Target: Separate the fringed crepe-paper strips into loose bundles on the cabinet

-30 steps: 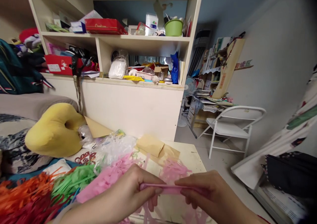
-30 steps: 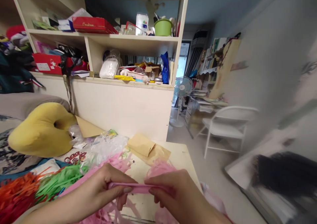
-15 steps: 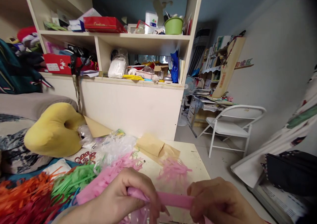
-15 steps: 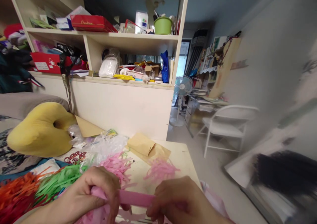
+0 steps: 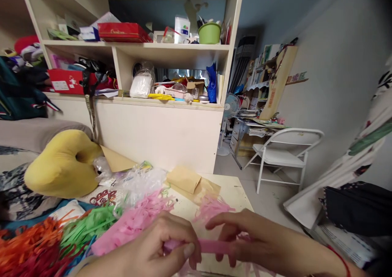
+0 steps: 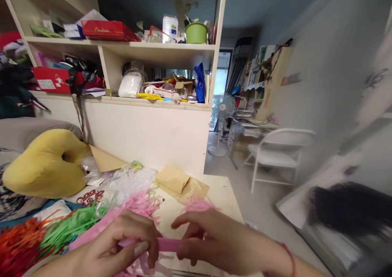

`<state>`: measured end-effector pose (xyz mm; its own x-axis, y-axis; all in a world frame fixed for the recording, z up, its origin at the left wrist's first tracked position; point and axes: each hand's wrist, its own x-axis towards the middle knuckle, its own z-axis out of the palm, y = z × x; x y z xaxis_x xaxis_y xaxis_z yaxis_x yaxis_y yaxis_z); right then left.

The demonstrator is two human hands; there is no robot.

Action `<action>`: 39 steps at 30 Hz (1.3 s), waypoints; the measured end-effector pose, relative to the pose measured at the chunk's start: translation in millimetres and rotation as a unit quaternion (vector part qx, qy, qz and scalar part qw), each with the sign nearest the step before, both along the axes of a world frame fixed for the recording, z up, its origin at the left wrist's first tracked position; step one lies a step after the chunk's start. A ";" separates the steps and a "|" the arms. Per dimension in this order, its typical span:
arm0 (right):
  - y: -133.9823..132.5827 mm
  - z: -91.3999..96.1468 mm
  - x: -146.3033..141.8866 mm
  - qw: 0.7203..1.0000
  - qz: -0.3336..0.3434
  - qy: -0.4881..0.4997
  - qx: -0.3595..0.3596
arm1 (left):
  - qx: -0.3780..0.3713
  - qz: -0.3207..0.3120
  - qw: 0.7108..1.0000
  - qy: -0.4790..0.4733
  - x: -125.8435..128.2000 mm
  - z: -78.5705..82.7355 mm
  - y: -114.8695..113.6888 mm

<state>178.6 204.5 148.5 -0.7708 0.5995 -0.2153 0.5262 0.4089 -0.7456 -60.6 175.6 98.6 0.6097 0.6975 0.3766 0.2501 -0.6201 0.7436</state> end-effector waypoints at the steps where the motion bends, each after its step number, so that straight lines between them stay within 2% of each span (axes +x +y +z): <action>1: 2.5 -2.6 -5.5 0.999 0.006 -0.002 -0.034 | 0.006 0.000 1.000 0.012 0.9 -0.5 -0.2; 2: 4.3 -6.0 -10.6 0.998 0.015 -0.005 -0.055 | 0.005 -0.002 1.000 0.021 1.3 -0.8 -0.3; 4: 5.7 -13.7 -17.9 0.999 0.014 -0.014 -0.043 | -0.013 0.001 0.999 0.038 0.0 -0.5 -0.6; 7: 4.0 -23.0 -22.4 0.997 -0.010 -0.010 0.070 | -0.059 0.045 0.994 0.080 -3.3 2.8 -1.1; 10: 0.8 -27.5 -25.3 0.984 -0.008 -0.020 0.179 | -0.064 0.108 0.986 0.112 -1.1 3.9 -0.7; 13: -1.5 -28.0 -27.4 0.976 -0.017 -0.029 0.217 | -0.076 0.111 0.985 0.110 6.5 -2.0 1.8; 17: -3.9 -29.0 -21.1 0.981 -0.043 -0.014 0.187 | -0.129 0.135 0.980 0.064 10.7 -9.7 5.1; 20: -5.3 -35.2 -13.5 0.989 -0.058 0.014 0.139 | -0.148 0.144 0.978 0.042 8.0 -7.9 4.0; 23: -5.7 -44.0 -10.4 0.989 -0.071 0.087 0.092 | -0.150 0.134 0.979 0.029 5.5 -4.2 0.8; 27: -5.6 -50.1 -12.2 0.975 -0.091 0.200 0.031 | -0.144 0.123 0.982 0.014 5.0 -3.6 -2.4; 32: -9.0 -48.6 -10.5 0.968 -0.131 0.192 -0.093 | -0.135 0.117 0.984 -0.003 5.1 -2.3 -8.0; 34: -10.8 -49.1 -6.6 0.966 -0.140 0.194 -0.096 | -0.098 0.109 0.989 -0.028 4.4 -0.4 -10.3; 36: -12.0 -49.8 -1.7 0.966 -0.132 0.213 -0.065 | -0.051 0.096 0.991 -0.077 3.6 1.2 -11.2; 39: -13.0 -48.0 4.6 0.964 -0.075 0.255 0.004 | -0.014 0.055 0.983 -0.175 3.5 0.2 -9.4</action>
